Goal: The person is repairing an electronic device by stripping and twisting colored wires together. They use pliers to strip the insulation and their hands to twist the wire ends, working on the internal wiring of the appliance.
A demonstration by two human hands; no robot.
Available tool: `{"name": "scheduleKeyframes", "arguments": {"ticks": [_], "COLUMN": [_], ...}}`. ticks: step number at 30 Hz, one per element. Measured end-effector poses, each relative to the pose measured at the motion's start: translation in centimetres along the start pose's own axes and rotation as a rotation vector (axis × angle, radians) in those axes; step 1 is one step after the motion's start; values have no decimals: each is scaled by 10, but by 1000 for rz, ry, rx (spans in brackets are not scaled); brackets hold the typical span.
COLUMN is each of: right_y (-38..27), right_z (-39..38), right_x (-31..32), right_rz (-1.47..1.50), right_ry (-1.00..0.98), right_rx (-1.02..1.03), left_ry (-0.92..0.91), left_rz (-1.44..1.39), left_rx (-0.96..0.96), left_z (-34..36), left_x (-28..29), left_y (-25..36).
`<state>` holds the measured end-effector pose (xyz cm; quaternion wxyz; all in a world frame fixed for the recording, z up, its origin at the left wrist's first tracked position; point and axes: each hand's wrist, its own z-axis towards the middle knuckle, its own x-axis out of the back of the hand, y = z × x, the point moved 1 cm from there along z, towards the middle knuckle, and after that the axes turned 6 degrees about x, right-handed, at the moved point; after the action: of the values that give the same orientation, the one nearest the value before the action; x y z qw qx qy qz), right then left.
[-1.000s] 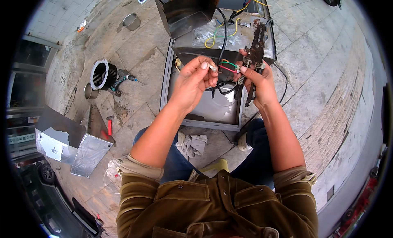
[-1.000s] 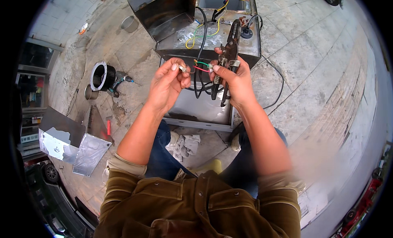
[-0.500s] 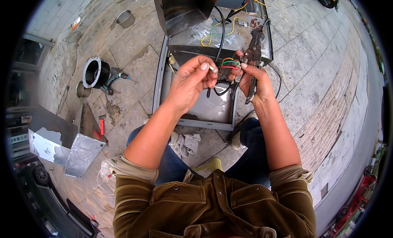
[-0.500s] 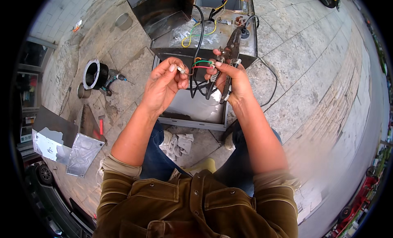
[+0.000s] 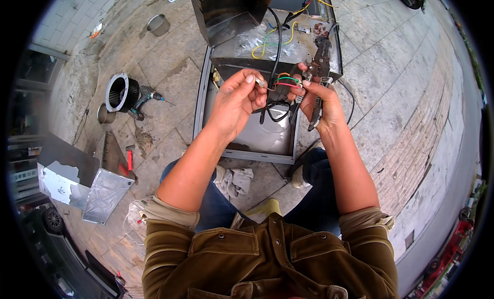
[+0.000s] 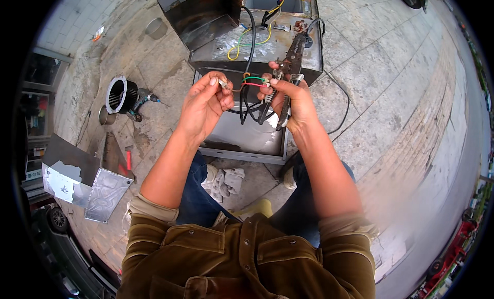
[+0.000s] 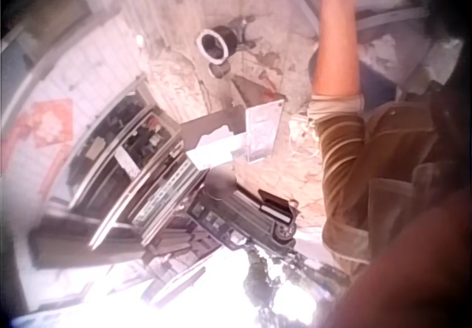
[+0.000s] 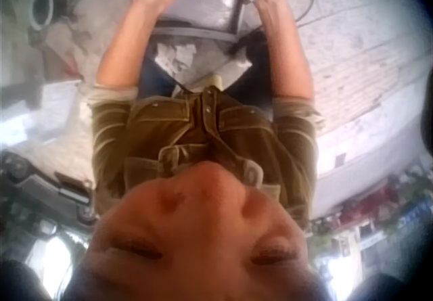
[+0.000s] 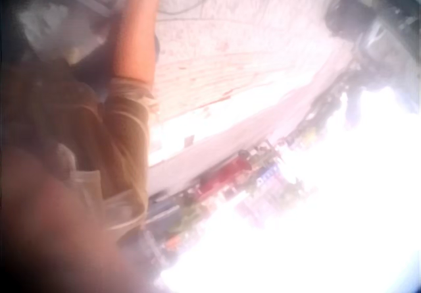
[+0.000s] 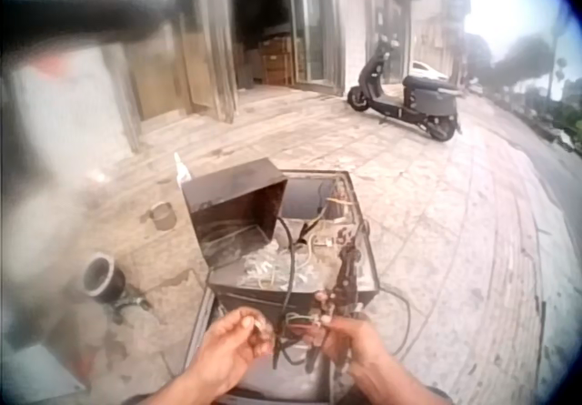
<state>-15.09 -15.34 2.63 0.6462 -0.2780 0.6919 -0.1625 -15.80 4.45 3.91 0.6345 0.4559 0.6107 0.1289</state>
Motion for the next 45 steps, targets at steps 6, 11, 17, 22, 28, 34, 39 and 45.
{"name": "scheduleKeyframes", "arguments": {"ticks": [6, 11, 17, 22, 28, 34, 39, 45], "right_y": [-3, -5, -4, -3, -3, -4, -4, -7], "right_z": [-3, -3, -2, -1, -1, -1, -2, -4], "right_x": [-5, -2, 0, 3, 4, 4, 2, -3], "right_rz": [-11, 22, 23, 38, 31, 29, 30, 20], "right_ry": [46, 25, 44, 14, 32, 46, 42, 42], "right_rx": [19, 3, 4, 3, 8, -6, 5, 49], "left_ry": [45, 67, 49, 54, 39, 50, 54, 71], "left_rz": [-27, -25, -28, -16, -8, 0, 6, 39], "left_rx": [15, 10, 8, 13, 12, 10, 12, 15], "left_z": [2, 3, 4, 3, 2, 3, 2, 3], "left_x": [6, 4, 4, 3, 4, 4, 4, 6], "left_y": [-1, -1, -2, -1, -1, 0, -1, -1]}}
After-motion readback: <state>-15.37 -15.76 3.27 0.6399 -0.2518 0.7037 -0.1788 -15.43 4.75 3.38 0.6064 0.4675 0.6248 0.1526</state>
